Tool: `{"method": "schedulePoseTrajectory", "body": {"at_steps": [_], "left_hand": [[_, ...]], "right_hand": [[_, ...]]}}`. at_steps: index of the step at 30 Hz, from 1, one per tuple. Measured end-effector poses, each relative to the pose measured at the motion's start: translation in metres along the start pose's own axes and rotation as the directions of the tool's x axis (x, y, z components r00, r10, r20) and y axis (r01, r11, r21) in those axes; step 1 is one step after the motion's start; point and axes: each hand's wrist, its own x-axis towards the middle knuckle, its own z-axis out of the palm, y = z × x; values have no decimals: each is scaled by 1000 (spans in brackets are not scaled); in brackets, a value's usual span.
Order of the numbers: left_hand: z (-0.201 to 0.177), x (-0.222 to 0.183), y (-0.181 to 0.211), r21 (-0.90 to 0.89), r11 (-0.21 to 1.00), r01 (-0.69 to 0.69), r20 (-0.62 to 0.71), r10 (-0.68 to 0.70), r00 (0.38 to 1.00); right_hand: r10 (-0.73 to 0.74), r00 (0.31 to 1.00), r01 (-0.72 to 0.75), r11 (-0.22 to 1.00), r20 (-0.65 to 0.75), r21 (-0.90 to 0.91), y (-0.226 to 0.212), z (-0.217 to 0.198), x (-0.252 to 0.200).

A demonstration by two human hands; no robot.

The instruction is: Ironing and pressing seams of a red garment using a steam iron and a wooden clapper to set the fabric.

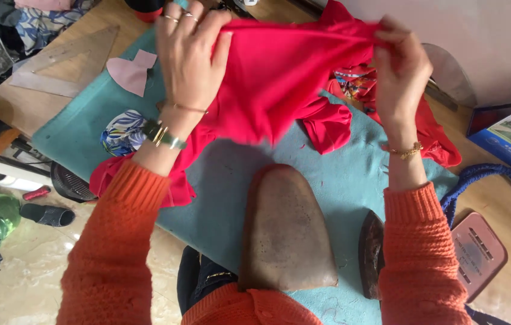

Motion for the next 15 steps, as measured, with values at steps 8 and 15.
{"method": "schedulePoseTrajectory", "body": {"at_steps": [8, 15], "left_hand": [[-19, -223, 68, -121, 992, 27, 329, 15, 944], [-58, -368, 160, -257, 869, 423, 630, -181, 755]], "right_hand": [[309, 908, -196, 910, 282, -367, 80, 25, -192], [670, 663, -617, 742, 334, -263, 17, 6, -304]]}}
